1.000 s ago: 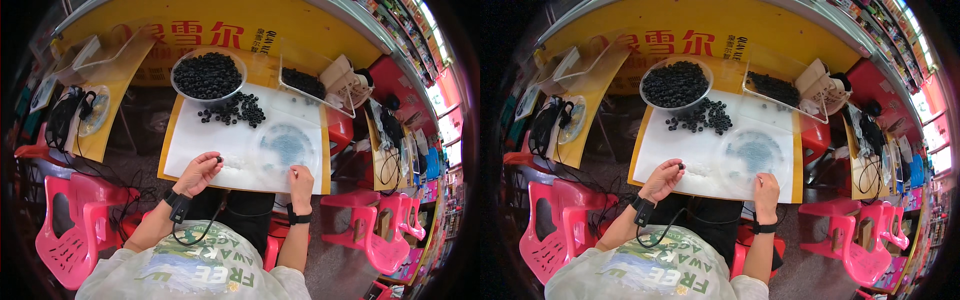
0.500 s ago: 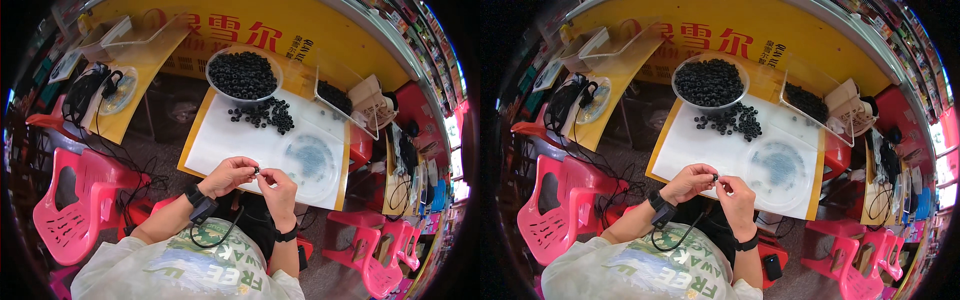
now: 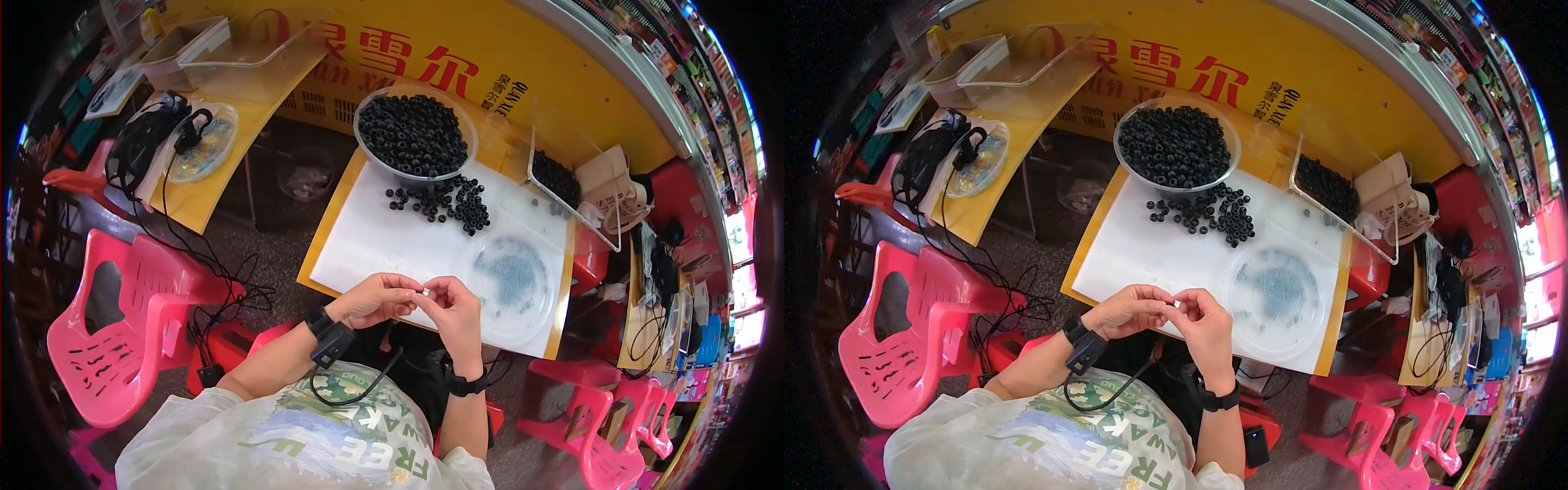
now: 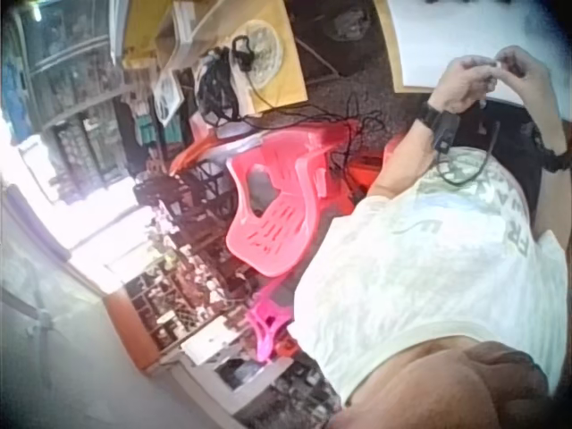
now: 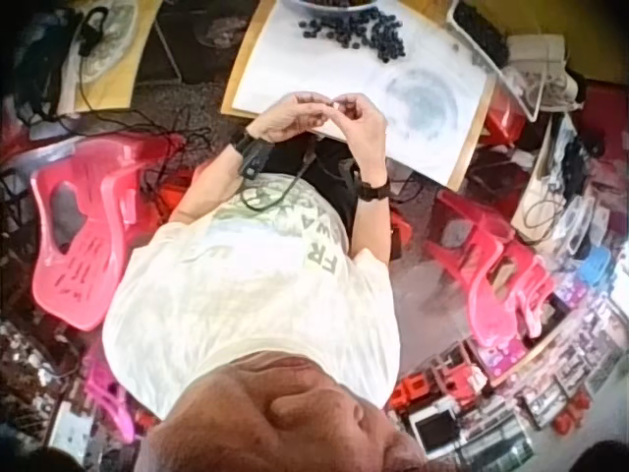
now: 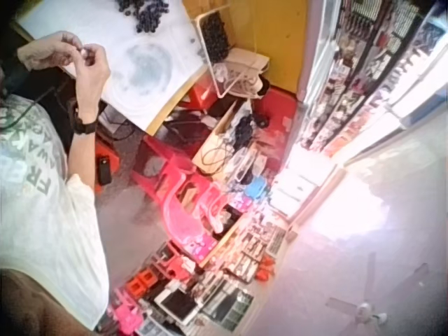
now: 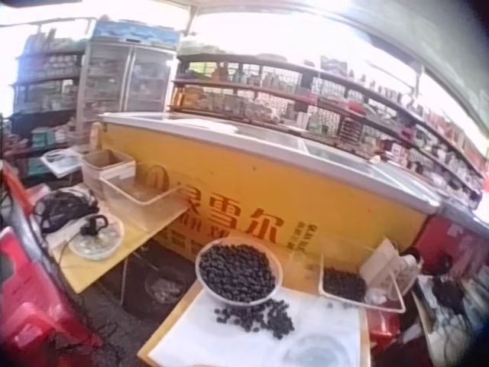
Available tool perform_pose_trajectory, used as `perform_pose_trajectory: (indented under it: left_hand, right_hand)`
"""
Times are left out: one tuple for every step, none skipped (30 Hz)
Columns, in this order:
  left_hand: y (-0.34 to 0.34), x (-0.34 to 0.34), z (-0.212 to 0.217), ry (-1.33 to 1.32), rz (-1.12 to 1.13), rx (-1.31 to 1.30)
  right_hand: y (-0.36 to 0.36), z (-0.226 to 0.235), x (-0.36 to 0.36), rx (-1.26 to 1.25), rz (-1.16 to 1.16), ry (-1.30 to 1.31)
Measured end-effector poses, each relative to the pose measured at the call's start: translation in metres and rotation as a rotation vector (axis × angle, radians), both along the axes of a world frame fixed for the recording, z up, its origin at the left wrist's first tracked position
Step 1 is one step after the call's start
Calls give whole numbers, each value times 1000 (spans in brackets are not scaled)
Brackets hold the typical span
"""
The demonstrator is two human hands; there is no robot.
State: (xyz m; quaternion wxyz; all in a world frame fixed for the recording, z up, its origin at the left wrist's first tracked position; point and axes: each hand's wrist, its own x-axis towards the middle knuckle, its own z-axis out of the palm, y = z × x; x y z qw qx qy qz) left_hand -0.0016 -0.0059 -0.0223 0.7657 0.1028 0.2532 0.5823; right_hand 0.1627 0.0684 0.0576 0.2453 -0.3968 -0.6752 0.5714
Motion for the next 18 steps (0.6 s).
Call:
perform_pose_trajectory:
  left_hand:
    - [-1,-2,-5,-49,-41,5]
    - [-1,-5,-8,-117,-27,4]
    - [-2,-7,-10,-185,-14,4]
    - [-2,-9,-10,-253,-1,4]
    - [-1,-12,-10,-274,73,-19]
    - [2,-15,-8,-291,144,-43]
    - [3,-18,-7,-309,217,-68]
    - [3,-21,-8,-338,264,-75]
    - [5,-24,-12,-365,306,-78]
    - [8,-27,-15,-394,346,-82]
    - [8,-29,-17,-440,352,-74]
    - [7,-29,-18,-432,343,-71]
    - [7,-26,-17,-423,333,-67]
    - [6,-26,-17,-415,330,-63]
    - [5,-27,-19,-414,326,-45]
    - [4,-29,-19,-405,311,-36]
    - [2,-29,-21,-402,300,-30]
    - [1,-29,-21,-399,286,-24]
  right_hand:
    - [7,-5,-1,-19,50,-1]
    - [16,-11,-3,-36,99,-2]
    - [26,-18,-7,-84,78,49]
    - [40,-25,-13,-131,57,100]
    - [55,-31,-20,-180,45,148]
    - [72,-28,-27,13,3,5]
    - [87,-21,-32,230,-36,-225]
    - [104,-25,-38,417,-68,-280]
    - [124,-38,-44,608,-106,-332]
    - [138,-47,-50,799,-146,-385]
    - [144,-50,-59,816,-141,-468]
    - [150,-52,-66,832,-137,-551]
    - [155,-53,-70,846,-135,-635]
    - [155,-54,-76,838,-112,-672]
    - [153,-56,-78,830,-90,-710]
    - [150,-57,-79,821,-72,-750]
    - [146,-57,-78,798,-88,-700]
    - [145,-57,-78,793,-80,-684]
